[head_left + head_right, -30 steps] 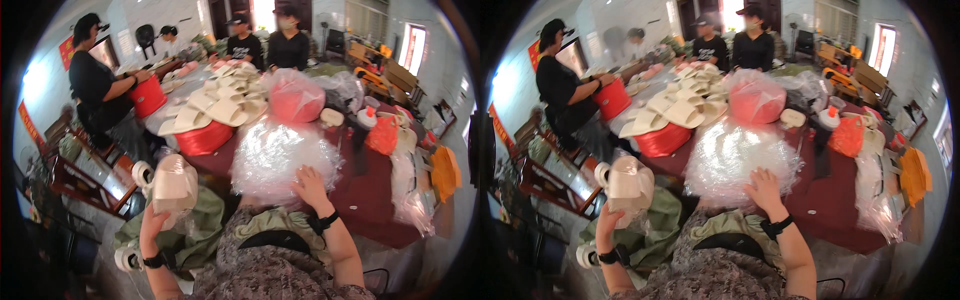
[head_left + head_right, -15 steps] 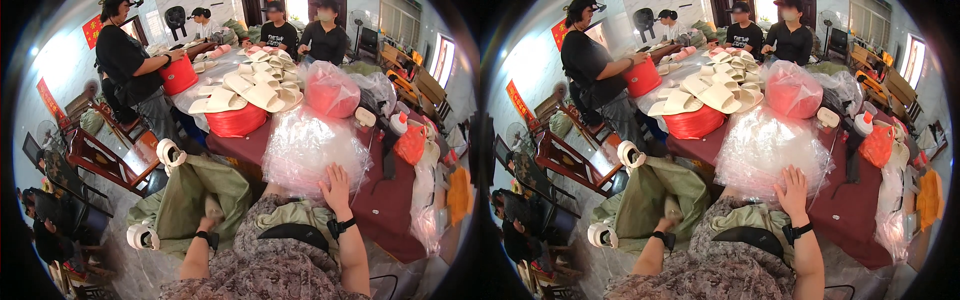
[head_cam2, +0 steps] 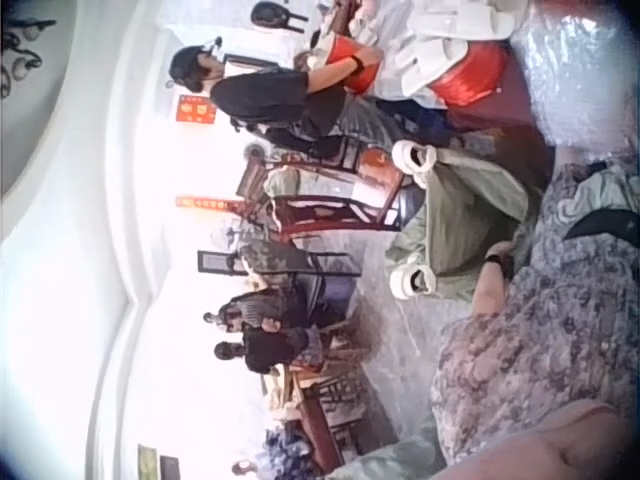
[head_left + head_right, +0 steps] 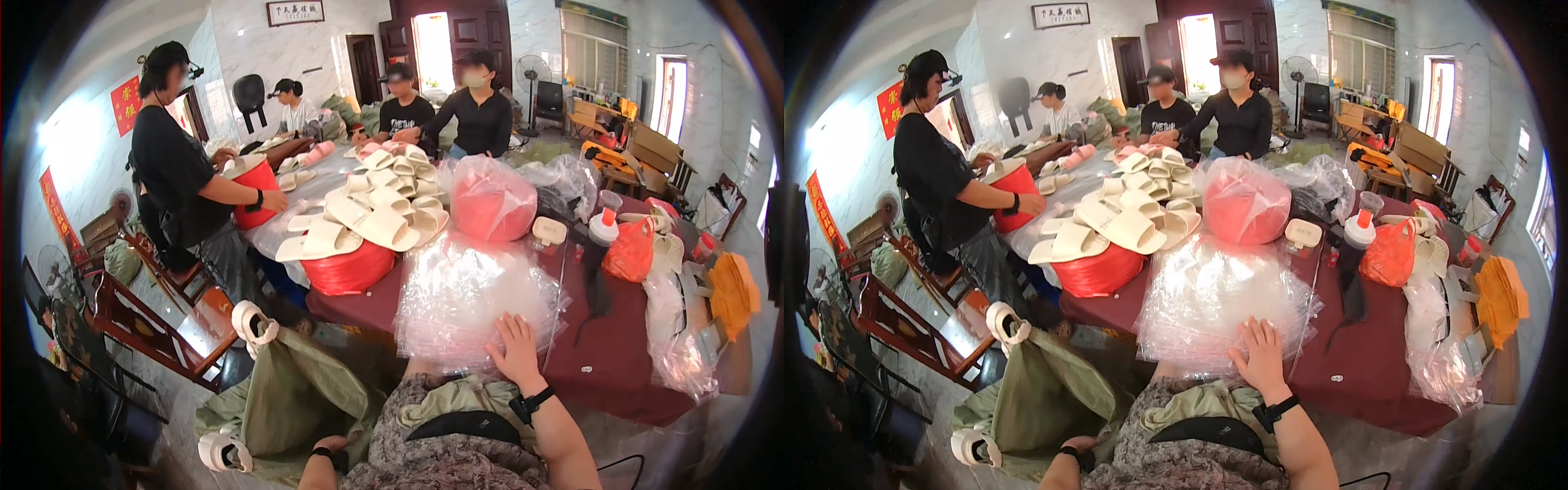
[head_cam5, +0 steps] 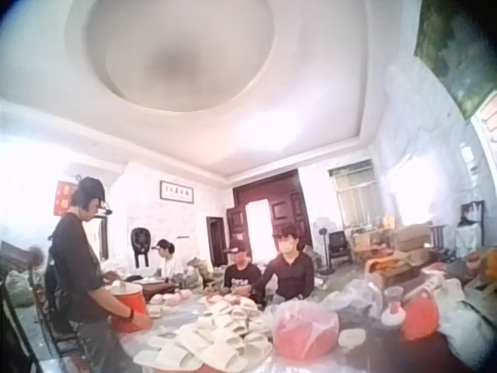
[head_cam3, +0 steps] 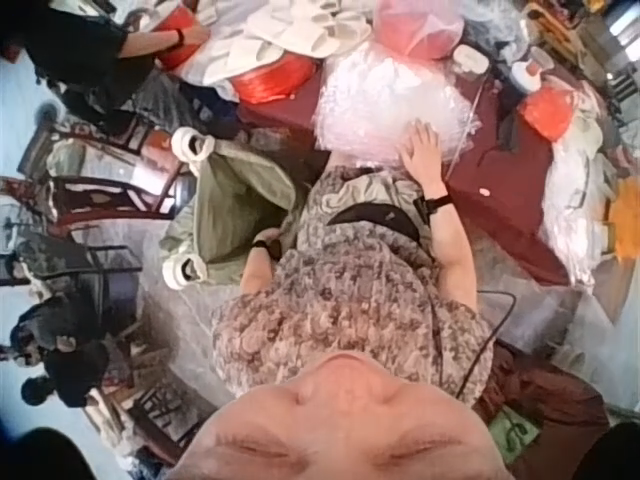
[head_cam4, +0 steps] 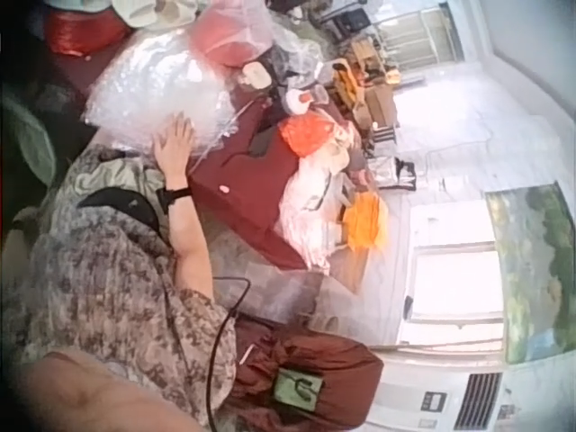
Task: Packing white sandals into plastic bags and placing them in a larger sack.
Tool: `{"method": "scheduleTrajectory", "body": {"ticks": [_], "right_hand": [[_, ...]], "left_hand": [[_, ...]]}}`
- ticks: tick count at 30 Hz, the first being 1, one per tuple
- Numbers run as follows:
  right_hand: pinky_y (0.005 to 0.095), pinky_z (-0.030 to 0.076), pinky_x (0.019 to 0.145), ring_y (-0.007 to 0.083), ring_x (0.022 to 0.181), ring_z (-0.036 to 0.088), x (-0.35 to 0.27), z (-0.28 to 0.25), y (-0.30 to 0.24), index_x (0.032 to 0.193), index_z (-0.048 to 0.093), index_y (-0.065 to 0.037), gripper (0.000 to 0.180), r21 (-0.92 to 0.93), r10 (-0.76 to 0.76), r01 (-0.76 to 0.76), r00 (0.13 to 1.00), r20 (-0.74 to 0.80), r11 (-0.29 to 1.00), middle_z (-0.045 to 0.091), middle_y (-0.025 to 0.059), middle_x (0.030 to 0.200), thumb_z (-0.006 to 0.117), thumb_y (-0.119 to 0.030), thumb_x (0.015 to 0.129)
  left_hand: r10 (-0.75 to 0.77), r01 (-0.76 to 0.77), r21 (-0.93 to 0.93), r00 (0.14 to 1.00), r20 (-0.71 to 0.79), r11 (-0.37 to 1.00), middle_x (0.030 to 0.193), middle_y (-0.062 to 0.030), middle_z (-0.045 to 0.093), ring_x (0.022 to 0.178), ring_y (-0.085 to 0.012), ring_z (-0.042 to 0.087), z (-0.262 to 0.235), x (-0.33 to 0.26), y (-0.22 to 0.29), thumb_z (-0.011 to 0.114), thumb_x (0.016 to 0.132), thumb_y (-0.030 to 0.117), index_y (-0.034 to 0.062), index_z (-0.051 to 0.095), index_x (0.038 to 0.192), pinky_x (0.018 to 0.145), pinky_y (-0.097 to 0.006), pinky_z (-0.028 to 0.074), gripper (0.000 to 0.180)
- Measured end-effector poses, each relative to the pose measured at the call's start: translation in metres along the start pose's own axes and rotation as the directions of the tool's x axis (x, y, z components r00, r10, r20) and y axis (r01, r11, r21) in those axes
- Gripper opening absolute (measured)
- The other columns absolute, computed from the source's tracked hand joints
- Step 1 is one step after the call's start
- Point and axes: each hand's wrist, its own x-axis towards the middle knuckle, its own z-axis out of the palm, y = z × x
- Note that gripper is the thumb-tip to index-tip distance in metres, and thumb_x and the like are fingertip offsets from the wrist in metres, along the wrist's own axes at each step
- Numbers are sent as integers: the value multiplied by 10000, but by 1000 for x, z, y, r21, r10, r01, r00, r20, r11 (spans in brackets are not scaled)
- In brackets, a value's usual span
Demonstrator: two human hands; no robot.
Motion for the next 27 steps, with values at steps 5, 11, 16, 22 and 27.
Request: {"method": "scheduleTrajectory", "body": {"ticks": [5, 11, 16, 22, 27], "right_hand": [[529, 249, 1104, 391, 1316, 382, -1, -5, 1, 1324, 516, -80, 573, -12, -1, 0, 1000, -28, 1000, 450, 166, 1427, 610, -408, 864], [531, 245, 1108, 383, 1322, 382, -1, -4, 3, 1329, 514, -85, 580, -13, 8, -9, 1000, -23, 1000, 443, 162, 1430, 601, -428, 870], [531, 240, 1112, 380, 1328, 379, -1, -2, 4, 1336, 510, -80, 592, -9, -2, 2, 1000, -7, 1000, 436, 163, 1437, 597, -436, 871], [536, 283, 1086, 389, 1317, 397, -9, 2, 24, 1337, 519, -97, 589, -13, 29, -29, 999, 19, 999, 435, 183, 1439, 593, -452, 872], [517, 286, 1093, 390, 1327, 386, -3, 9, -11, 1394, 457, -84, 629, -40, -8, 7, 999, -42, 999, 426, 179, 1447, 562, -460, 901]], "left_hand": [[280, -1, 482, 815, -507, 876, 1247, -141, 630, 1223, -290, 541, -2, -34, 98, 717, 782, 438, 14, 553, 1314, 1040, -392, 396, 701], [608, -299, 691, 752, -254, 658, 1163, -189, 658, 1122, -308, 612, -45, -131, 255, 705, 752, 507, 33, 627, 1216, 974, -403, 467, 668], [905, -775, 469, 382, -186, 423, 1089, -177, 678, 1006, -296, 657, -42, -223, 405, 754, 788, 264, 28, 649, 1152, 845, -381, 529, 446], [921, -699, 710, -217, -323, 84, 1248, -255, 550, 1199, -409, 501, -34, -206, 555, 802, 726, 310, -34, 517, 1259, 1040, -446, 390, 695], [952, -375, 912, -177, -248, 168, 1277, -252, 533, 1188, -427, 497, -128, -143, 567, 815, 607, 210, -25, 460, 1304, 1050, -453, 395, 817]]}}
